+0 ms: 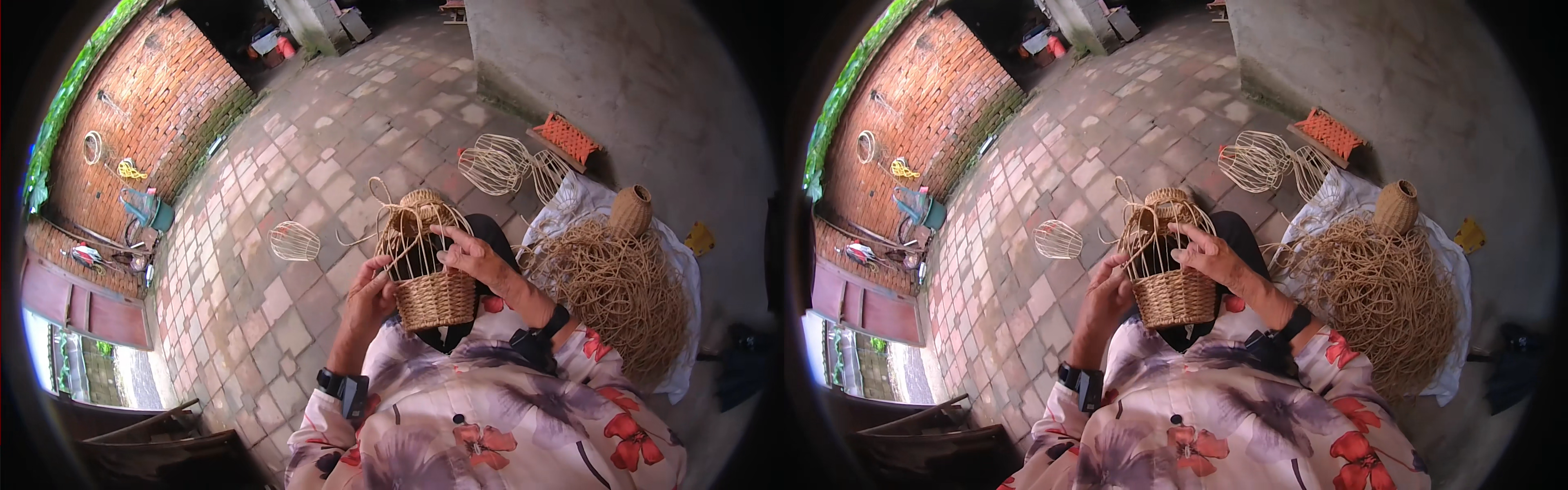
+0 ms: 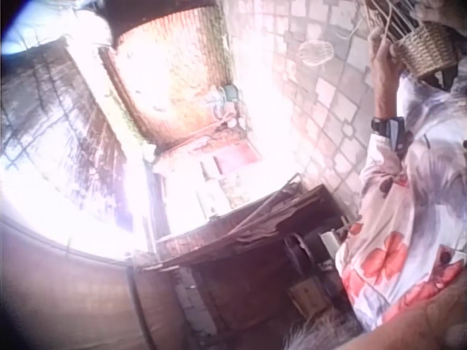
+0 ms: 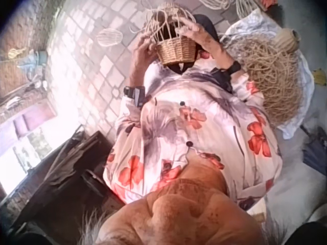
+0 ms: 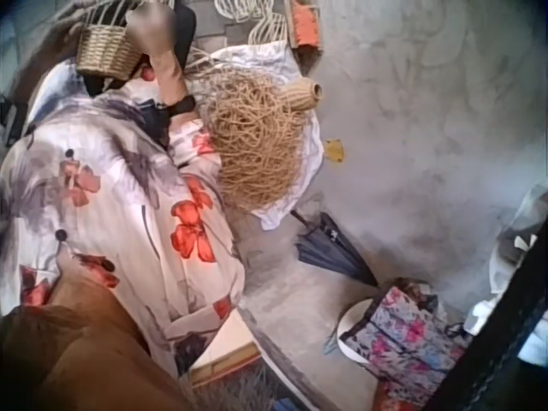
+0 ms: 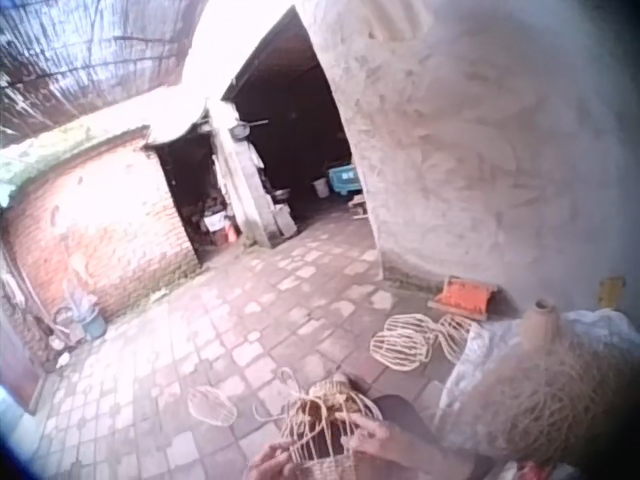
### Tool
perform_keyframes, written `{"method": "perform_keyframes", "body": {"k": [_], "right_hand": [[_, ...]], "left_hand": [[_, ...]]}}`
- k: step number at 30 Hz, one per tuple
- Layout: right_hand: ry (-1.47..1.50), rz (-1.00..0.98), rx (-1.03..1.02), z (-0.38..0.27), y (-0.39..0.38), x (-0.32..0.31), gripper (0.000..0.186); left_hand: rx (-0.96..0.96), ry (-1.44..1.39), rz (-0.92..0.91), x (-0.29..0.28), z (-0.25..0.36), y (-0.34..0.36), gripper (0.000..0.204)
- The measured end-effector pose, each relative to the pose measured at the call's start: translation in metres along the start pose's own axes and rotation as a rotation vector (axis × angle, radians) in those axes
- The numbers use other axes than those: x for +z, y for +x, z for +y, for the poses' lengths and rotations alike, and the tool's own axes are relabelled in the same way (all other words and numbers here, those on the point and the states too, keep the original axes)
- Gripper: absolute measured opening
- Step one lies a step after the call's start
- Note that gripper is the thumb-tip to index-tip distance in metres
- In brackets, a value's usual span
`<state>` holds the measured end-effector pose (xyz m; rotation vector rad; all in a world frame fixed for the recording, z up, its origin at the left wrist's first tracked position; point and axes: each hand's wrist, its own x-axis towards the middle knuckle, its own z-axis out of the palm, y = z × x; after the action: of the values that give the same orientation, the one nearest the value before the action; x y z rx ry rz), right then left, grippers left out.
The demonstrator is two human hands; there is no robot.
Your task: Weaving a small wicker basket using long strips of plant material.
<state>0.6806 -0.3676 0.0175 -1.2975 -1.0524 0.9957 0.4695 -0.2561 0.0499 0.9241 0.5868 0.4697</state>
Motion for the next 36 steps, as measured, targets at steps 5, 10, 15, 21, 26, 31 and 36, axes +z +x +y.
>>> {"method": "perform_keyframes", "body": {"k": [5,10,15,21,26,31,36], "right_hand": [[-0.146,0.015,0.034,0.000,-0.001,-0.003,0.082],[-0.484,0.096,0.154,-0.021,-0.005,0.010,0.110],[-0.469,0.082,0.201,-0.008,-0.002,0.007,0.106],[-0.416,0.074,0.173,-0.015,-0.003,0.010,0.099],[-0.428,0.085,0.161,-0.014,-0.004,0.009,0.096],[-0.369,0.083,0.130,-0.007,-0.003,0.006,0.098],[-0.302,0.066,0.112,0.000,-0.001,0.003,0.096]], "left_hand": [[0.053,-0.336,-0.016,-0.013,-0.020,0.014,0.022],[0.060,-0.426,-0.016,-0.012,-0.024,0.017,0.027],[-0.168,0.048,-0.117,-0.027,0.011,0.010,0.019],[0.021,0.259,-0.030,-0.024,0.037,0.029,0.015],[0.132,0.723,-0.007,0.005,0.027,0.052,0.011],[0.645,1.421,0.236,0.013,0.003,0.047,0.007],[0.184,0.393,0.193,0.003,-0.007,0.030,0.019]]}}
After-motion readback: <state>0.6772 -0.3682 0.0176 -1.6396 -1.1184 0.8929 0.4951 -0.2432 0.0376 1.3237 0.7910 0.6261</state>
